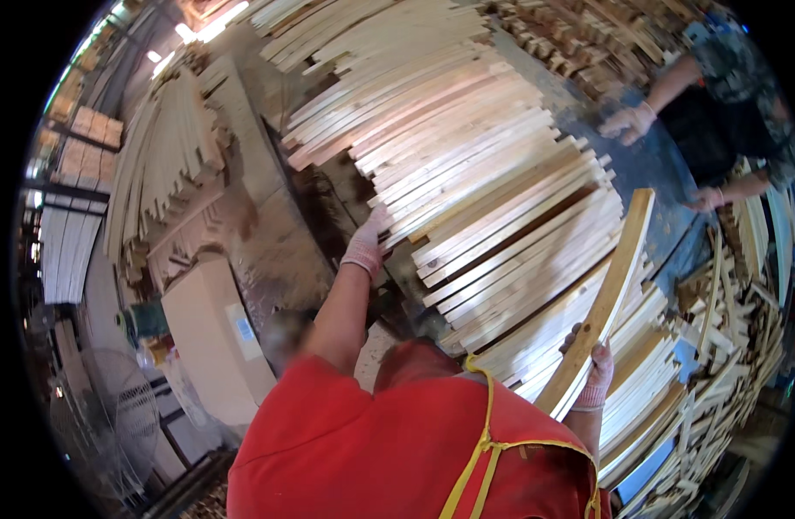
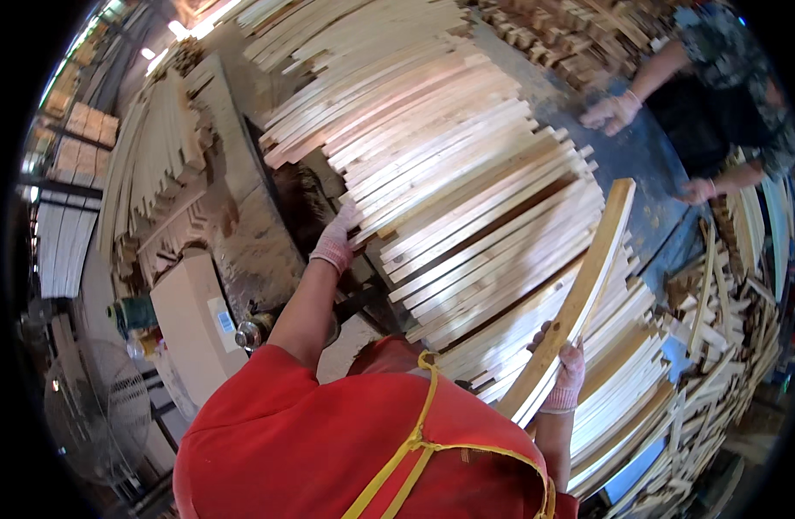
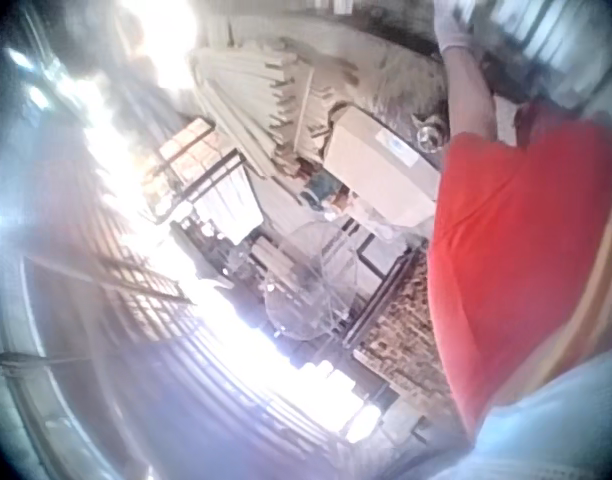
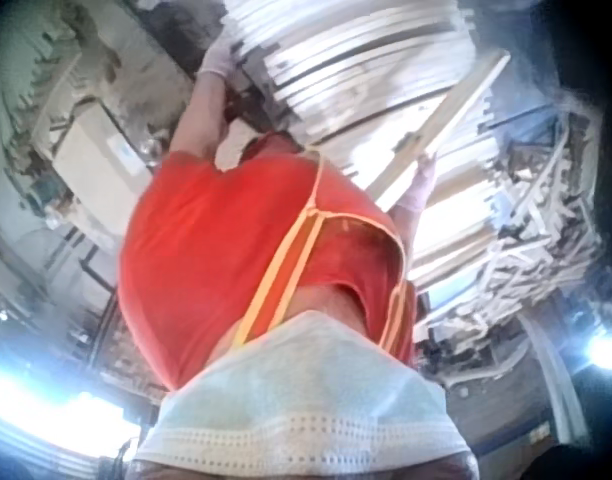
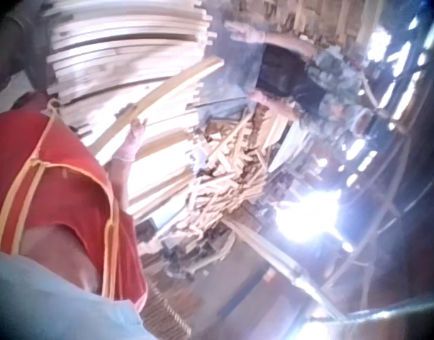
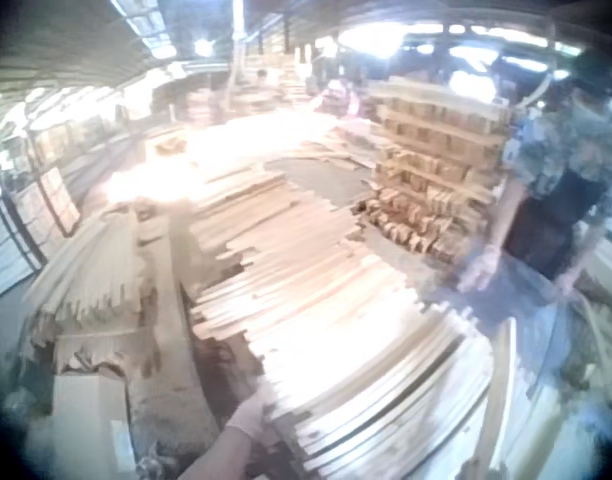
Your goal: The person picks up thin wooden planks from a large pile on a metal table and arranges them into a neat, aligned stack. The person repeatedly picks up individual planks or small groups, aligns them, and places them onto the growing stack.
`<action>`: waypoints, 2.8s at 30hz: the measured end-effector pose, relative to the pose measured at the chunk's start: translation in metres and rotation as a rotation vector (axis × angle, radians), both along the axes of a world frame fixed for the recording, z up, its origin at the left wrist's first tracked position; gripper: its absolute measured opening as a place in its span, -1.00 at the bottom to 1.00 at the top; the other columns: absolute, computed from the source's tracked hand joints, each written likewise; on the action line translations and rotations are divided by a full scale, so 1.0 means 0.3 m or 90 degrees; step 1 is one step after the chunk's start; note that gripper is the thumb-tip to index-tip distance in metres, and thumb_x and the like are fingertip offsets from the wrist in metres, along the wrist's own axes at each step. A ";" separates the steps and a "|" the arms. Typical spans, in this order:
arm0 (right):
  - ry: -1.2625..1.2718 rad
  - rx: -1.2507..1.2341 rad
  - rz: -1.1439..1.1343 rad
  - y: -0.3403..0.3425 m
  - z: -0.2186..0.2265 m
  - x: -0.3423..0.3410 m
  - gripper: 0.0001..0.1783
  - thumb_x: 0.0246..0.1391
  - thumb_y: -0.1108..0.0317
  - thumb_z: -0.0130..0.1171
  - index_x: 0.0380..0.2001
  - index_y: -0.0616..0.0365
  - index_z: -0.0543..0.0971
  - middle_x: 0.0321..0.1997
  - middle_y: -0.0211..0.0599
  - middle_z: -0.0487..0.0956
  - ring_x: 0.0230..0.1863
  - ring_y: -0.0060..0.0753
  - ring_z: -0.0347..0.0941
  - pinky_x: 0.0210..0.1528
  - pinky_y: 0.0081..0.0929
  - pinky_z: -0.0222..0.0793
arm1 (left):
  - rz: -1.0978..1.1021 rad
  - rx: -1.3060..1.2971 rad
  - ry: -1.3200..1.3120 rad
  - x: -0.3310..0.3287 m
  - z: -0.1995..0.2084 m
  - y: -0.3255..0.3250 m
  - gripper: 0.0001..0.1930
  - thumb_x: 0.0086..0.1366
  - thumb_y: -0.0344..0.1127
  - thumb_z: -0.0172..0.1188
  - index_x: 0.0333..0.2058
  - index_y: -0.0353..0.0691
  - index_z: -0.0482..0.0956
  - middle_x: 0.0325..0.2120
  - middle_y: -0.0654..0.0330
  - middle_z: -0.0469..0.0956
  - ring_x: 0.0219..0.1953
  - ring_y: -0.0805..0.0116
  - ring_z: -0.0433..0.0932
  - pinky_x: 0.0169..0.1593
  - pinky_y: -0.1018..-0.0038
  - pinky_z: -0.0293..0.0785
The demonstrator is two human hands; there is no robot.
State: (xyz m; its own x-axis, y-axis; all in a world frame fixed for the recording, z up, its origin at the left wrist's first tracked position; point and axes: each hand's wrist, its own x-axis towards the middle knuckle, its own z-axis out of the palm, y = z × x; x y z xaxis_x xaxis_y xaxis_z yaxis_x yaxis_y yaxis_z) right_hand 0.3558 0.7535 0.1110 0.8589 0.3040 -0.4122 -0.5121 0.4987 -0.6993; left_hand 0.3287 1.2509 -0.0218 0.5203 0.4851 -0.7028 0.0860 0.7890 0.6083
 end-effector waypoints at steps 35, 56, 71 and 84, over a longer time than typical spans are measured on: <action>0.013 -0.207 -0.277 -0.176 0.008 -0.301 -0.34 0.23 0.08 0.39 0.21 0.32 0.47 0.00 -0.10 0.68 -0.12 -0.22 0.67 -0.08 -0.26 0.67 | -0.068 0.183 0.066 0.071 0.240 0.025 -0.51 0.42 0.14 0.34 -0.07 -0.23 0.69 -0.26 0.21 0.70 -0.37 0.37 0.59 -0.28 0.47 0.49; 0.021 -0.109 -0.281 -0.153 -0.020 -0.237 -0.37 0.17 0.03 0.42 0.13 0.27 0.54 -0.09 -0.18 0.68 -0.19 -0.25 0.66 -0.13 -0.29 0.66 | -0.219 0.066 0.053 0.126 0.071 0.098 -0.49 0.42 0.25 0.30 0.05 -0.05 0.65 -0.23 0.32 0.66 -0.25 0.41 0.61 -0.29 0.46 0.57; -0.004 -0.187 -0.303 -0.256 -0.051 -0.355 -0.28 0.19 -0.16 0.41 0.06 0.33 0.58 -0.17 -0.13 0.69 -0.25 -0.23 0.66 -0.21 -0.26 0.65 | -0.148 0.110 0.000 0.668 0.375 -0.233 0.00 0.30 0.39 0.31 0.50 -0.12 0.22 0.49 -0.02 0.21 0.53 0.00 0.14 0.56 -0.06 -0.12; 0.012 -0.097 -0.359 -0.261 -0.095 -0.388 -0.35 0.21 0.07 0.37 0.13 0.42 0.54 -0.05 0.01 0.69 -0.13 -0.11 0.70 -0.04 -0.07 0.71 | -0.586 0.407 0.011 0.916 0.631 -0.128 -0.12 0.42 0.36 0.16 0.37 -0.34 0.43 0.32 -0.05 0.51 0.34 0.17 0.47 0.43 0.34 0.30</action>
State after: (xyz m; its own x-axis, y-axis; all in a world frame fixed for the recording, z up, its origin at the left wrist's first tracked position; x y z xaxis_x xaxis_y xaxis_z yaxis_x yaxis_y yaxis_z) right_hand 0.2393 0.6753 0.0825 0.8628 -0.2626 -0.4320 -0.2090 0.5928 -0.7778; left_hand 0.6033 1.2124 0.1674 0.8594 0.1947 -0.4728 0.4880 -0.0363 0.8721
